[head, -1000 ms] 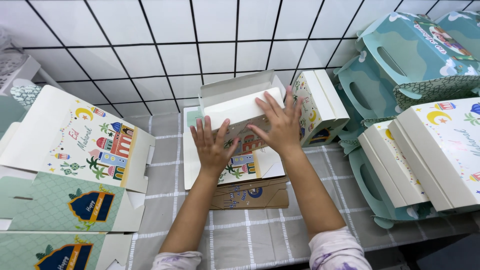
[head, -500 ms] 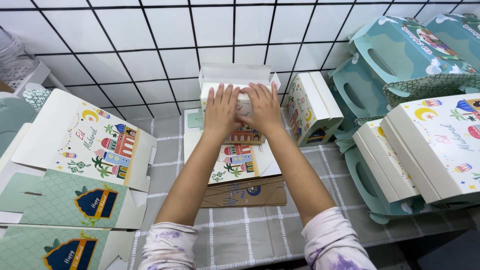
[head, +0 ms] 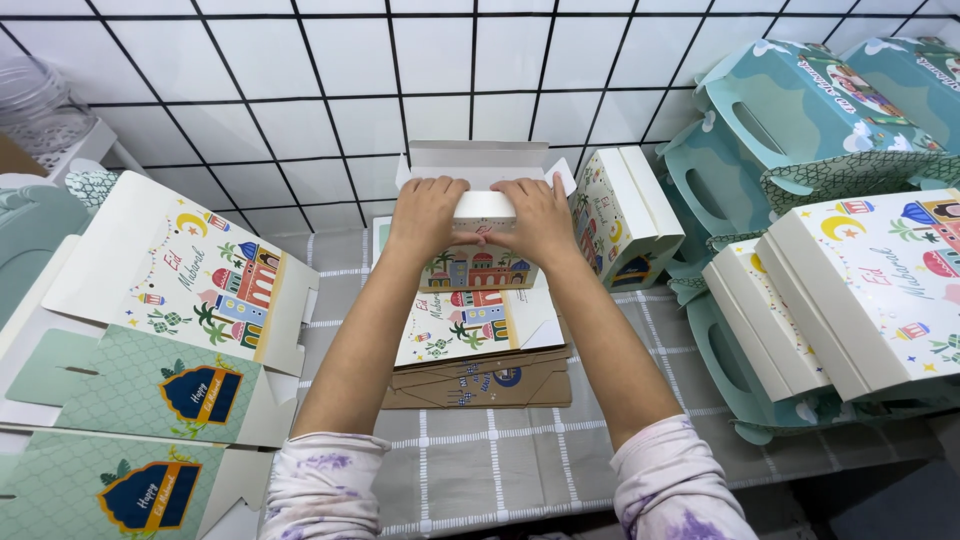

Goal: Assembling cardboard gift boxes by folding flaps and tucking them into place

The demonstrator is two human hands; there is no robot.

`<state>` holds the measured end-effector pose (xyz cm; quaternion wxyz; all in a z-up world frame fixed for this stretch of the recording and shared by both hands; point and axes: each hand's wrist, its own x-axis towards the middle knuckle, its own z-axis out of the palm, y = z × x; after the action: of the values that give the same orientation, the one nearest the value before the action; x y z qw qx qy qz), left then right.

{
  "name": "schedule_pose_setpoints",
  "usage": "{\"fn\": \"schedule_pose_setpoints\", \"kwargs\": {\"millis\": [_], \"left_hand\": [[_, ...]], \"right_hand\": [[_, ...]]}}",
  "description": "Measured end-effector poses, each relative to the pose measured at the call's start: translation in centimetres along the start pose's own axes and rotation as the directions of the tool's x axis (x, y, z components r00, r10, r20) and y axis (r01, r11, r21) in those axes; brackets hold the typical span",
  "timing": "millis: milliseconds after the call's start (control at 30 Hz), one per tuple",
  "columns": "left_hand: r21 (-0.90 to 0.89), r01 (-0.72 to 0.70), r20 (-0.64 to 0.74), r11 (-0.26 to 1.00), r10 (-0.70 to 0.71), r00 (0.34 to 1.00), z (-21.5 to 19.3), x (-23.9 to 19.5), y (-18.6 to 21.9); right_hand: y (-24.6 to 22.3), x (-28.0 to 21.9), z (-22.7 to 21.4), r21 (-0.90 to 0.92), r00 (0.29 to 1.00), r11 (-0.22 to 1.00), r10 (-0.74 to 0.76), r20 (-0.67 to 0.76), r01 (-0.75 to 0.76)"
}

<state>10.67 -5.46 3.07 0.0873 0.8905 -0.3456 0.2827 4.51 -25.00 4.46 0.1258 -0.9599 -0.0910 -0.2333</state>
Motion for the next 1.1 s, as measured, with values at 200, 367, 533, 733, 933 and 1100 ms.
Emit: {"fn": "schedule_pose_setpoints", "kwargs": {"millis": [200, 367, 533, 733, 933, 1100], "left_hand": [[0.038, -0.025, -0.133, 0.999, 0.029, 0.991, 0.2, -1.8, -0.3], [0.067, -0.022, -0.182, 0.997, 0.034, 0.983, -0.1, -2.5, 0.2], [0.094, 0.046, -0.158, 0.995, -0.031, 0.987, 0.1, -2.5, 1.1], [0.120, 0.238, 0.036, 0.964, -0.244, 0.969, -0.5, -0.7, 2.4], [0.247, 0.271, 0.067, 0.930, -0.295, 0.953, -2.1, 0.3, 2.4], [0.217, 0.280, 0.145, 0.935, -0.314, 0.938, -1.4, 0.3, 2.5]], "right_hand": [[0.2, -1.1, -0.1, 0.053, 0.996, 0.997, -0.052, -0.069, 0.056], [1.0, -1.1, 0.3, 0.029, 0.993, 0.996, -0.082, -0.079, 0.085], [1.3, -0.1, 0.5, -0.011, 0.994, 0.995, -0.104, -0.045, 0.104], [1.3, 1.1, 1.3, -0.185, 0.993, 0.980, -0.095, -0.077, 0.079], [1.3, -0.1, 4.0, -0.033, 0.970, 0.993, 0.107, -0.220, -0.117], [2.5, -1.6, 8.7, 0.132, 0.964, 0.976, 0.195, -0.179, -0.173]]}}
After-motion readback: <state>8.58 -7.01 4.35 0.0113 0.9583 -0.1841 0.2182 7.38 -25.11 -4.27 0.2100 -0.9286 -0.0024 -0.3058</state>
